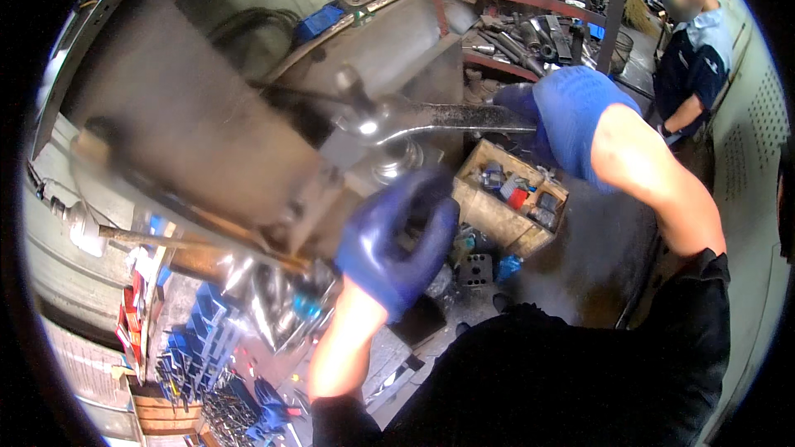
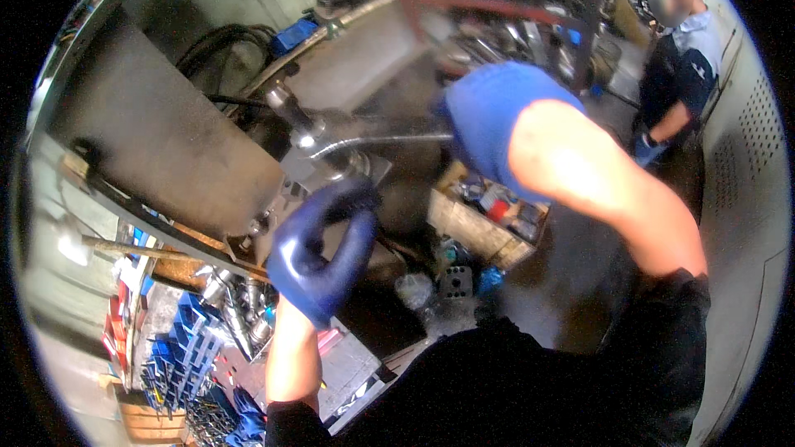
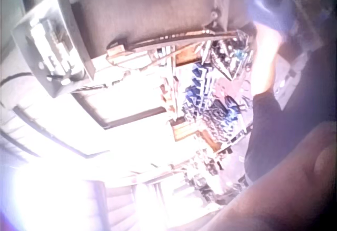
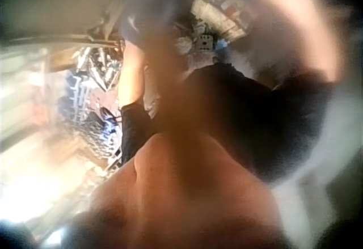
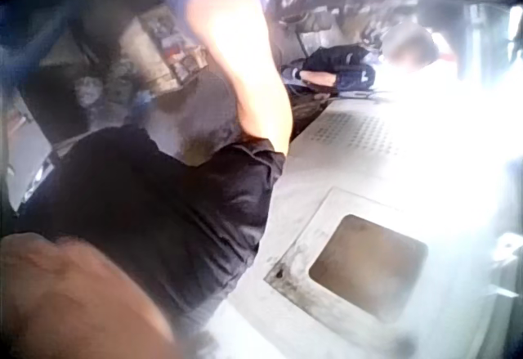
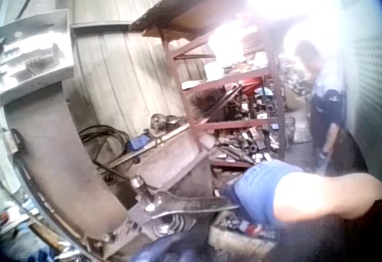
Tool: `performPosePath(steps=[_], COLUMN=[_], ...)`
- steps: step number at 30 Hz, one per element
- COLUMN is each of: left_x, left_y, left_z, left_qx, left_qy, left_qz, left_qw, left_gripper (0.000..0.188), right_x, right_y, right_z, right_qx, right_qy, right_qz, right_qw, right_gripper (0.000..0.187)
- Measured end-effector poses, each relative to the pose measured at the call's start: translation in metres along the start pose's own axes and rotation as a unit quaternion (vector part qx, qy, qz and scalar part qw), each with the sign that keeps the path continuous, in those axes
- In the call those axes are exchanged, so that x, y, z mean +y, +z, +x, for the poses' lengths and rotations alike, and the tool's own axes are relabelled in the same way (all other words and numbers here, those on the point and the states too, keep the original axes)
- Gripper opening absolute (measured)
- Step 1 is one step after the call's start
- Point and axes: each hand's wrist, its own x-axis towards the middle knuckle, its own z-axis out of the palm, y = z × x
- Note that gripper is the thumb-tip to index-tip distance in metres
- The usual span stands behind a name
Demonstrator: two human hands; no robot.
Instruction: The person walks through a workshop and puts on blue gloves. They then pick up a metal part and use a caliper to measure its dimensions. The person places the part on a workbench and continues to measure other metal components.
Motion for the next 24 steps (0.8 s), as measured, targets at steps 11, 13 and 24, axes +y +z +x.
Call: performPosePath(steps=[11,13,24], left_x=[-0.033,-0.037,-0.024], left_y=[0.047,0.050,0.074], left_z=[0.090,0.093,0.109], left_qx=[-0.118,-0.075,-0.061], left_qy=[0.136,0.163,0.139], left_qz=[0.477,0.421,0.434], left_qw=[0.860,0.889,0.888], left_gripper=[0.047,0.043,0.021], right_x=[0.025,0.052,0.394], right_y=[0.061,0.062,0.332], right_z=[-0.021,-0.035,0.032], right_qx=[0.157,0.176,0.189], right_qy=[-0.046,-0.101,0.372], right_qz=[-0.026,0.145,0.314], right_qw=[0.986,0.968,0.853], right_gripper=[0.031,0.041,0.040])
